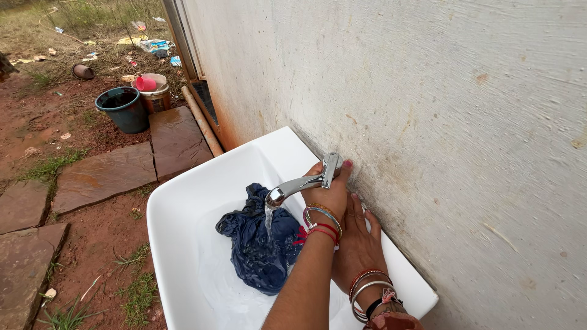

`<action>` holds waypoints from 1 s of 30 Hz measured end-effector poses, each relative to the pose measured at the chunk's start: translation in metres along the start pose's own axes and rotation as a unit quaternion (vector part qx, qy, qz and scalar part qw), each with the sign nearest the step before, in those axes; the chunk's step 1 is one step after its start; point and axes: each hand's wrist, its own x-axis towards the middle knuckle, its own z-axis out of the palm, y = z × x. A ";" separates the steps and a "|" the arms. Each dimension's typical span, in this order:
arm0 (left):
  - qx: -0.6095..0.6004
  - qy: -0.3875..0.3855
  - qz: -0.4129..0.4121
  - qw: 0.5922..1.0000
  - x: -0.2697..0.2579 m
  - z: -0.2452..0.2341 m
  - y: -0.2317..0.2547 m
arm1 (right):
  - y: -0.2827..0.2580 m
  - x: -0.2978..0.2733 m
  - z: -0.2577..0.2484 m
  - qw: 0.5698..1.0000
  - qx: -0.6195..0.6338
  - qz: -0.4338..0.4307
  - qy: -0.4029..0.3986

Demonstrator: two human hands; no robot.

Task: The person rinses a dark cloth under a running faucet in an outdoor sink and then unscrews the aerator from the faucet by hand to inspect it.

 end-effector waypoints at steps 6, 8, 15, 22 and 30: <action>0.160 -0.020 0.020 0.987 -0.012 -0.021 0.016 | -0.006 -0.003 -0.010 1.000 0.019 0.010 -0.021; 0.263 -0.069 0.060 0.960 -0.008 -0.034 0.014 | -0.007 -0.005 -0.016 0.998 -0.030 0.013 -0.046; 0.425 -0.184 0.208 0.861 0.016 -0.053 -0.003 | -0.011 -0.005 -0.021 0.998 -0.027 0.017 -0.056; 0.494 -0.097 0.287 0.815 -0.013 -0.060 -0.019 | -0.009 -0.007 -0.021 0.998 -0.022 0.019 -0.054; 0.542 -0.130 0.277 0.782 -0.076 -0.107 -0.018 | 0.006 -0.004 0.004 0.999 -0.008 -0.018 0.025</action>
